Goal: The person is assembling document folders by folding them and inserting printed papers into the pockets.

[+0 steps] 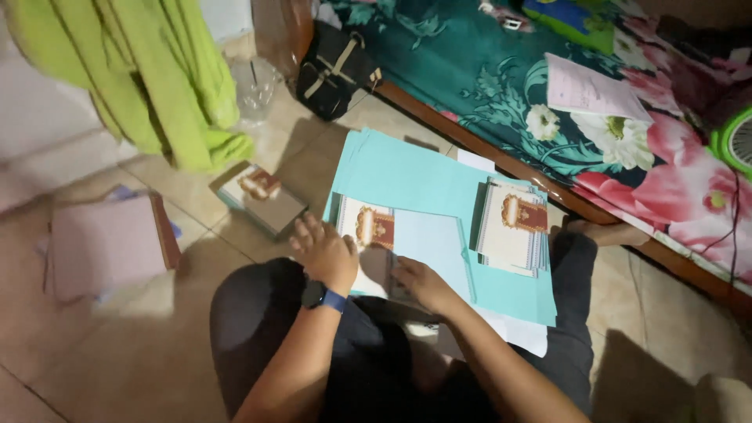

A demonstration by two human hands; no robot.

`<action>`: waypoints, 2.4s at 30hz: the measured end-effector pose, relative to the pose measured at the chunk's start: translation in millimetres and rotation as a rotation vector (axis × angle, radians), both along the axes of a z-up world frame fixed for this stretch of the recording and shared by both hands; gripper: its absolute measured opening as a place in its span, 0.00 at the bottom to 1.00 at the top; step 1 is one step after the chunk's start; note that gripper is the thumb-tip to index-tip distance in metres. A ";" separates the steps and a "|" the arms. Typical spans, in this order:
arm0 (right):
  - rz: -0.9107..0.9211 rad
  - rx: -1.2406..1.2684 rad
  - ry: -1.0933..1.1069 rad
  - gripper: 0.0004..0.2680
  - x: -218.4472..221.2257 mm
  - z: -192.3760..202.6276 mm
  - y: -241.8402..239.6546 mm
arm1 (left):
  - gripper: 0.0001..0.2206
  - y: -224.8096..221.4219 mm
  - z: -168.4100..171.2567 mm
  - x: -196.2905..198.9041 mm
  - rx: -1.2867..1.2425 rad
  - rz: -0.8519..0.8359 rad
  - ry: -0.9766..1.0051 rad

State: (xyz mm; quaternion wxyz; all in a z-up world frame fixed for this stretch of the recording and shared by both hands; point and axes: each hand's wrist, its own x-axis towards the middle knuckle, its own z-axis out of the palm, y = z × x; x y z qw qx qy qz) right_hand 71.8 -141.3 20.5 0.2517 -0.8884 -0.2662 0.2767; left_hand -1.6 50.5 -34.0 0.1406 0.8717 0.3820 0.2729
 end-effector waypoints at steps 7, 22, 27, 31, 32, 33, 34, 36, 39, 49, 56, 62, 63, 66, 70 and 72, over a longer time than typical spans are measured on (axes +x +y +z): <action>-0.143 0.168 0.202 0.23 -12.6 -2.2 27.2 | 0.09 -18.3 72.9 -27.7 0.095 -0.139 -0.170; -0.661 0.243 -0.492 0.13 153.8 10.7 -148.2 | 0.17 -44.5 26.6 12.7 0.086 -0.755 -0.101; -0.631 -0.230 -0.488 0.18 200.8 -29.3 -169.4 | 0.23 -42.5 26.6 5.8 0.067 -0.809 0.108; -0.387 -0.366 -1.120 0.11 128.8 -5.6 -130.2 | 0.39 -37.8 56.1 -4.9 -0.021 -0.919 0.269; -0.107 -0.210 -1.448 0.05 111.8 -8.2 -127.0 | 0.43 -39.9 61.5 -8.2 -0.054 -0.942 0.319; -0.109 -0.214 -1.444 0.05 91.7 -13.0 -114.0 | 0.43 -40.0 62.7 -9.0 -0.057 -0.946 0.323; -0.165 -0.341 -0.992 0.14 74.9 -15.4 -100.9 | 0.43 -40.9 64.3 -8.0 -0.075 -0.939 0.336; -0.209 -0.452 -0.542 0.23 50.1 -9.8 -84.4 | 0.42 -41.9 65.2 -6.1 -0.099 -0.926 0.341; -0.246 -0.378 -0.467 0.26 32.4 8.6 -76.6 | 0.43 -42.5 62.8 -4.5 -0.089 -0.900 0.371; -0.243 0.016 -0.681 0.14 -5.4 51.3 -60.3 | 0.26 -44.2 58.2 -2.2 -0.121 -0.900 0.356; -0.440 0.533 -0.132 0.16 -1.8 38.3 -62.4 | 0.24 -43.4 69.6 -10.2 -0.120 -0.901 0.327; -0.264 0.642 0.454 0.40 -55.6 97.1 -26.4 | 0.20 -43.4 95.6 -18.3 -0.103 -0.868 0.366; -0.261 0.639 0.456 0.40 -57.6 95.8 -27.6 | 0.20 -42.0 77.9 -10.4 -0.106 -0.865 0.367; 0.142 0.141 0.089 0.35 -61.9 80.0 -27.8 | 0.28 -35.2 48.7 1.1 -0.275 -0.798 0.104; 0.399 -0.323 -0.505 0.27 -63.7 46.1 -19.4 | 0.18 -23.9 50.8 1.6 -0.294 -0.636 -0.556; 0.392 -0.356 -0.555 0.27 -57.4 35.4 -20.4 | 0.18 -30.6 33.7 8.6 0.154 -0.616 -0.495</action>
